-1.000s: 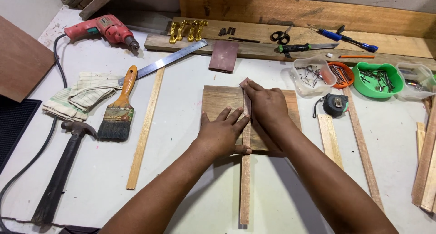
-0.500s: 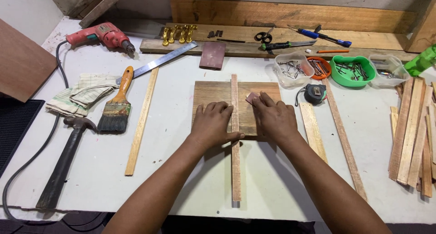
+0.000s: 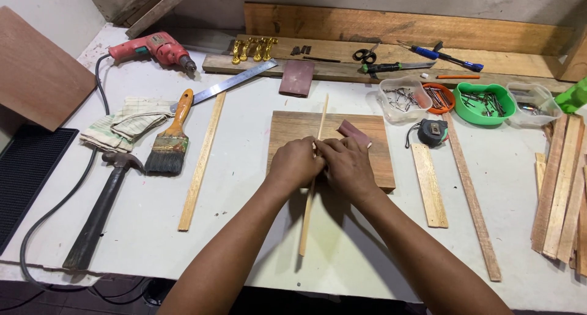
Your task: Sanding and marking measurements on wood strips using a ruler and pencil at a workshop bench.
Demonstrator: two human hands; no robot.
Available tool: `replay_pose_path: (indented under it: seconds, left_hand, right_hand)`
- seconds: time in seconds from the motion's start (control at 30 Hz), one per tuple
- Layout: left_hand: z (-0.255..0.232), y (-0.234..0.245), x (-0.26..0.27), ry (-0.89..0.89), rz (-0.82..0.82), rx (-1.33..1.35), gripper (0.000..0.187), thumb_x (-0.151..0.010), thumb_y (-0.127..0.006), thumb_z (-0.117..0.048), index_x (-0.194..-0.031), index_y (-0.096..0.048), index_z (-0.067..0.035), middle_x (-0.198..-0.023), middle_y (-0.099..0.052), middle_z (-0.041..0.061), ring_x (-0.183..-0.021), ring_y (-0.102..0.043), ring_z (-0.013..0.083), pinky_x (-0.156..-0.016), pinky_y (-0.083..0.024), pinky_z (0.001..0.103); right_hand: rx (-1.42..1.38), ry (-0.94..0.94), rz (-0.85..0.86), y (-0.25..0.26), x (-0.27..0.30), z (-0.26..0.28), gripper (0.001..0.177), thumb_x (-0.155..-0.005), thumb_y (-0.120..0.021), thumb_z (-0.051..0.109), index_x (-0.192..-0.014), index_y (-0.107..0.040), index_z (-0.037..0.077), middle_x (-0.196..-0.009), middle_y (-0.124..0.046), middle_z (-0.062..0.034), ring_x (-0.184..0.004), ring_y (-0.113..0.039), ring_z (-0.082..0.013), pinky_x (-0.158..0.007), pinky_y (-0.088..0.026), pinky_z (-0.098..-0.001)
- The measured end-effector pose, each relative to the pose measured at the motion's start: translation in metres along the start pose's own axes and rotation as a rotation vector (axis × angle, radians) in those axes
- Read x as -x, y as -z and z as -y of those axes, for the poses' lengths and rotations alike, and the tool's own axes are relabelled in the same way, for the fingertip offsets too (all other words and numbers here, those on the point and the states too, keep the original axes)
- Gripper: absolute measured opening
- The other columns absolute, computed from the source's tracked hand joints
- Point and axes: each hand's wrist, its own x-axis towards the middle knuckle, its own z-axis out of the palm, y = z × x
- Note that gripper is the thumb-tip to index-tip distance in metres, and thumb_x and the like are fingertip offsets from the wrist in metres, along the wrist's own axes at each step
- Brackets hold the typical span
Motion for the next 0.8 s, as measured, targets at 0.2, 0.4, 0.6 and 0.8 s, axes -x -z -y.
replay_pose_path:
  seconds: [0.2,0.4,0.6,0.8]
  left_hand:
    - [-0.005,0.014,0.006,0.077,0.075,0.031,0.039,-0.088,-0.068,-0.025,-0.122,-0.070,-0.008,-0.104,-0.078,0.014,-0.096,-0.075,0.0305,-0.086,-0.060,0.045]
    - [-0.002,0.010,0.002,0.035,-0.042,0.276,0.054,-0.087,-0.073,-0.026,-0.138,-0.063,-0.011,-0.095,-0.079,0.012,-0.086,-0.078,0.0260,-0.081,-0.062,0.040]
    - [-0.041,0.011,0.006,0.043,0.020,0.498,0.048,-0.092,-0.069,-0.028,-0.137,-0.063,-0.014,-0.098,-0.074,0.007,-0.078,-0.076,0.0207,-0.070,-0.064,0.037]
    - [-0.055,-0.035,-0.012,-0.118,-0.045,0.450,0.043,-0.093,-0.073,-0.028,-0.134,-0.070,-0.014,-0.113,-0.069,0.014,-0.102,-0.071,0.0241,-0.088,-0.059,0.038]
  right_hand:
    - [0.020,-0.098,0.168,0.009,-0.010,0.014,0.042,-0.092,-0.065,0.017,-0.134,-0.068,0.016,-0.126,-0.071,-0.0023,-0.101,-0.059,-0.0271,-0.096,-0.043,-0.0443]
    - [-0.111,-0.061,0.079,0.014,-0.009,0.005,0.042,-0.095,-0.062,0.015,-0.137,-0.065,0.009,-0.122,-0.074,-0.0068,-0.088,-0.069,-0.0288,-0.084,-0.054,-0.0416]
    - [-0.717,-0.427,0.071,0.021,0.002,-0.030,0.042,-0.103,-0.053,0.013,-0.143,-0.062,0.007,-0.125,-0.074,-0.0100,-0.104,-0.075,-0.0153,-0.090,-0.058,-0.0310]
    - [-1.118,-0.576,0.137,0.060,0.027,-0.051,0.046,-0.101,-0.054,0.010,-0.146,-0.056,0.006,-0.122,-0.074,-0.0050,-0.093,-0.070,-0.0106,-0.080,-0.057,-0.0276]
